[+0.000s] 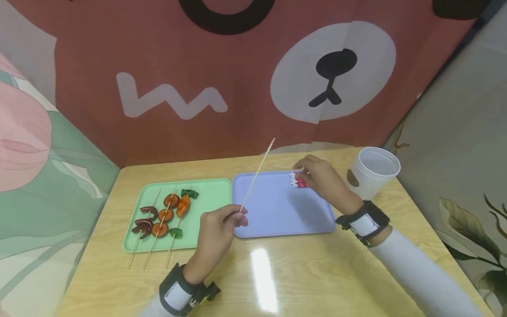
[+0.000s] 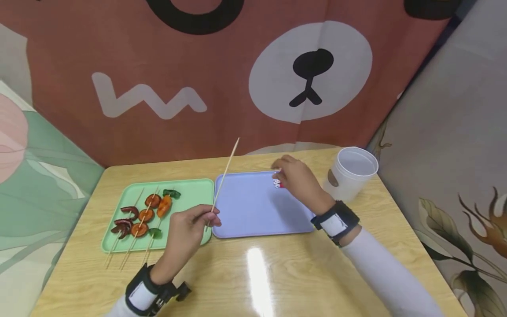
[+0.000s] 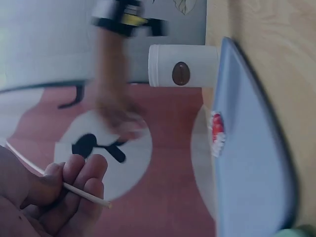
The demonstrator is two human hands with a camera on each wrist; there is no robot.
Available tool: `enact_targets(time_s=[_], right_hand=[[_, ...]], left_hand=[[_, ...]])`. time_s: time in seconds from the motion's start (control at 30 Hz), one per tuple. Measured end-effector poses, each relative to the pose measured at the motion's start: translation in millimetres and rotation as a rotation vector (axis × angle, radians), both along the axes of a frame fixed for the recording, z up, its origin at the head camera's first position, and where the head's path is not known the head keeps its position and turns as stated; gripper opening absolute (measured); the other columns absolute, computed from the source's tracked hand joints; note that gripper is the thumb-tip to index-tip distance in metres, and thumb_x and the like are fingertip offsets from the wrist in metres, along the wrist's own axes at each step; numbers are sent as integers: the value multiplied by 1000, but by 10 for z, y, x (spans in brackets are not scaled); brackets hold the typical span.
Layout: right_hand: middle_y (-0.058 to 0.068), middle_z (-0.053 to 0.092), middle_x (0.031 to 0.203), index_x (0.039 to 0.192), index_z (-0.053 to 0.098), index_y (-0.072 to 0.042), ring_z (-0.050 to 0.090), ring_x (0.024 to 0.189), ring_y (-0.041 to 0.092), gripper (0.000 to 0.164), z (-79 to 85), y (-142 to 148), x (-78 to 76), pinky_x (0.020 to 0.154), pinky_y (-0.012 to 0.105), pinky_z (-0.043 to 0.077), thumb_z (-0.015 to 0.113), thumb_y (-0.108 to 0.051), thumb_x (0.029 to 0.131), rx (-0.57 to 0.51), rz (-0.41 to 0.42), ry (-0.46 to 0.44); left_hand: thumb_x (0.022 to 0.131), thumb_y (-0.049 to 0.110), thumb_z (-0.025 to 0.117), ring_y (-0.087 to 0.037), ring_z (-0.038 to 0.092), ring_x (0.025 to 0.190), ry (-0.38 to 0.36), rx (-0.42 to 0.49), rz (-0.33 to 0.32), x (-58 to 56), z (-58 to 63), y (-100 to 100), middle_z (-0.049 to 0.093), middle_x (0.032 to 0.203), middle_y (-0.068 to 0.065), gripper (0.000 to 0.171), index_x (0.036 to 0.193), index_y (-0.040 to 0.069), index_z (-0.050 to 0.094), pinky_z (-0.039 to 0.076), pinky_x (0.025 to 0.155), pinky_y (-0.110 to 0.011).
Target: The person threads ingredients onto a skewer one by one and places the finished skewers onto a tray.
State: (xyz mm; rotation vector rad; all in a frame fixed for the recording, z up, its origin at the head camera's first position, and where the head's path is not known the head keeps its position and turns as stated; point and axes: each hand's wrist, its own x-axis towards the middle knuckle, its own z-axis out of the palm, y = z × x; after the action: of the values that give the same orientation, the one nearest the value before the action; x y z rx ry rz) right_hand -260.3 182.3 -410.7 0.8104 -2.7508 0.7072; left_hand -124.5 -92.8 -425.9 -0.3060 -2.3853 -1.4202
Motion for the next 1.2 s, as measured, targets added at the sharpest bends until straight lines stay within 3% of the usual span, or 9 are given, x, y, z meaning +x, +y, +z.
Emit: enact_targets(time_s=[0.1, 0.23, 0.53, 0.63, 0.7, 0.87, 0.97, 1.07, 1.2], right_hand=[[12, 69, 99, 106, 74, -3, 69, 95, 29, 19, -551, 197, -229, 76, 41, 65, 76, 3, 88, 236, 12, 106], [13, 71, 108, 110, 74, -5, 66, 107, 31, 23, -986, 362, -307, 91, 44, 63, 74, 5, 89, 322, -7, 78], [14, 72, 107, 109, 75, -4, 68, 104, 29, 23, -1173, 386, -343, 92, 41, 63, 76, 3, 88, 397, -53, 111], [13, 70, 105, 109, 75, -3, 68, 102, 28, 22, -1092, 390, -355, 90, 41, 63, 76, 3, 88, 331, -50, 98], [13, 70, 105, 110, 74, -2, 69, 101, 29, 21, -946, 364, -357, 90, 44, 63, 75, 2, 89, 191, -40, 32], [11, 75, 114, 122, 72, -8, 72, 103, 25, 29, -326, 193, -269, 91, 41, 64, 74, -22, 96, -316, 1, -296], [8, 75, 120, 128, 70, -13, 71, 107, 21, 38, 29, 73, -133, 94, 32, 63, 72, -34, 96, -506, 48, -450], [5, 75, 122, 131, 68, -15, 71, 109, 19, 40, 270, -35, 7, 93, 28, 62, 71, -36, 97, -581, 94, -535], [2, 75, 119, 132, 68, -20, 70, 108, 20, 38, 422, -147, 125, 89, 33, 63, 69, -37, 98, -587, 114, -576]], left_hand=[[90, -7, 71, -13, 74, 66, -64, 32, 26, 39, -102, -55, 76, 73, -5, 10, 90, 1, 78, 65, 62, -27], [89, -7, 71, -12, 74, 66, -142, 54, 14, 93, -219, -100, 77, 73, -5, 11, 91, 1, 78, 67, 64, -31], [89, -7, 70, -12, 74, 66, -200, 97, 19, 165, -303, -125, 76, 73, -4, 13, 88, 3, 78, 64, 62, -21], [89, -7, 71, -12, 74, 66, -185, 94, 6, 154, -319, -134, 76, 73, -4, 12, 88, 3, 78, 64, 63, -20], [89, -7, 71, -13, 74, 67, -188, 69, 2, 147, -330, -146, 76, 73, -6, 11, 89, 1, 78, 65, 64, -22], [88, -8, 70, -12, 72, 65, -205, -97, 2, 117, -369, -172, 77, 78, -12, 9, 92, -3, 78, 62, 60, -17], [88, -7, 71, -9, 69, 62, -189, -181, 7, 100, -388, -178, 77, 79, -12, 9, 92, -3, 78, 58, 57, -11], [88, -7, 71, -8, 68, 60, -167, -202, 15, 94, -383, -182, 77, 77, -11, 9, 92, -3, 78, 56, 55, -9], [88, -7, 72, -9, 69, 61, -139, -214, 45, 80, -349, -197, 77, 77, -10, 10, 95, -3, 78, 56, 55, -10]])
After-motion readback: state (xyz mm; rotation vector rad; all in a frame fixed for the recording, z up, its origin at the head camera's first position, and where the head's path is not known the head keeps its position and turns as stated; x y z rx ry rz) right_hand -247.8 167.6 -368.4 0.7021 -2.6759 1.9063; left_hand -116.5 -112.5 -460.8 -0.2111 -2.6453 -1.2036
